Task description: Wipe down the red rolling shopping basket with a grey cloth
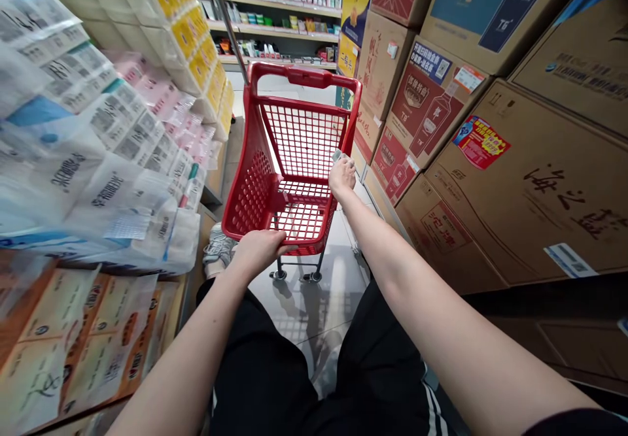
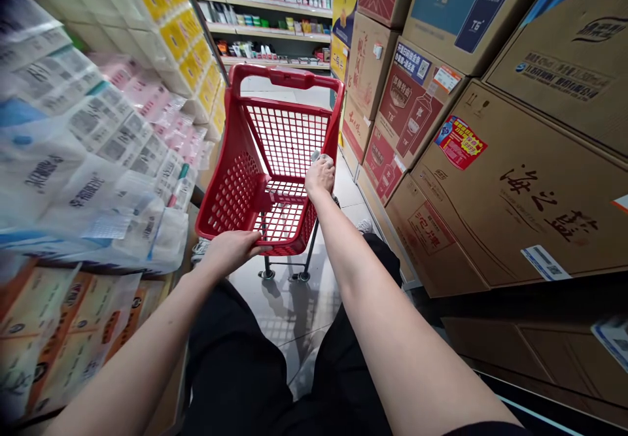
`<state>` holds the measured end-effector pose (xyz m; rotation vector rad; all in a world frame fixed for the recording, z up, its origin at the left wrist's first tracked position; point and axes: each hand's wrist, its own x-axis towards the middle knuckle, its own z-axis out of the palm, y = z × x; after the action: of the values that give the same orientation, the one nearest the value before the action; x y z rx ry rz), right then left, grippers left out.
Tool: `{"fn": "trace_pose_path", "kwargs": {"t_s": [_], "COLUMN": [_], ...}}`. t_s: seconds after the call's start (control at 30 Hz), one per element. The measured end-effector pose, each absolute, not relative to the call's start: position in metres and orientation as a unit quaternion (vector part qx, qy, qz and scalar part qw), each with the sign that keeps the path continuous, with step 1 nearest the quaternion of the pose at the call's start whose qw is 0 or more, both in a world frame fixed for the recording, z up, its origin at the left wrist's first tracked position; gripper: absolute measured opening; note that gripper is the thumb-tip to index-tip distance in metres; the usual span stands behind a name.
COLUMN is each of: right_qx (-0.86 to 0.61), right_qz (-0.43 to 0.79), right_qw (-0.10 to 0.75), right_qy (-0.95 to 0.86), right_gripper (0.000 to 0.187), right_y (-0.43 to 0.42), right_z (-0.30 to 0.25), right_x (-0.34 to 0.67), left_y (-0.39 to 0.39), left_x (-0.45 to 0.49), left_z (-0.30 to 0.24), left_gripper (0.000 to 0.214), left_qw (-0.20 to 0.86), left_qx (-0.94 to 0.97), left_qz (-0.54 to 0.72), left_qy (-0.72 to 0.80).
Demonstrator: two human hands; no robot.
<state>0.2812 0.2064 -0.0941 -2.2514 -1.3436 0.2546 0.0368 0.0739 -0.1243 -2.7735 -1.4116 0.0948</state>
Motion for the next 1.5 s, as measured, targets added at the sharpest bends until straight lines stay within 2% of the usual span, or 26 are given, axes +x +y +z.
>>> {"fn": "trace_pose_path", "kwargs": {"t_s": [0.13,0.47,0.63,0.77,0.9,1.13,1.37,1.5], "right_qx": [-0.819,-0.805,-0.800,-0.804,-0.796,-0.785,-0.780,-0.736], "right_qz": [0.114,0.078,0.108,0.137,0.157,0.118,0.098,0.138], "right_qw": [0.252,0.247,0.256,0.252,0.216,0.205,0.214,0.198], "right_qy": [-0.502,-0.534,-0.531,-0.521,-0.544,-0.572,-0.579,-0.632], "right_gripper": [0.045,0.042,0.039,0.035,0.033,0.027,0.034,0.038], "right_y": [0.195,0.109,0.075,0.076,0.106,0.142,0.102,0.072], "right_z": [-0.098,-0.117,-0.128,-0.126,-0.117,-0.120,-0.128,-0.128], "right_x": [0.276,0.255,0.241,0.241,0.257,0.276,0.272,0.292], "left_y": [0.073,0.075,0.077,0.077,0.077,0.077,0.074,0.075], "left_x": [0.050,0.090,0.086,0.078,0.080,0.099,0.099,0.097], "left_z": [-0.126,-0.129,-0.129,-0.131,-0.130,-0.130,-0.128,-0.127], "left_gripper": [0.036,0.051,0.053,0.051,0.041,0.032,0.034,0.033], "left_qw": [0.007,0.007,0.008,0.008,-0.003,-0.003,-0.010,-0.012], "left_qx": [-0.881,-0.859,-0.852,-0.860,-0.874,-0.874,-0.864,-0.863], "left_qz": [0.035,-0.006,-0.003,-0.013,-0.009,-0.004,0.000,-0.008], "left_qy": [-0.471,-0.512,-0.523,-0.509,-0.487,-0.487,-0.503,-0.505]}}
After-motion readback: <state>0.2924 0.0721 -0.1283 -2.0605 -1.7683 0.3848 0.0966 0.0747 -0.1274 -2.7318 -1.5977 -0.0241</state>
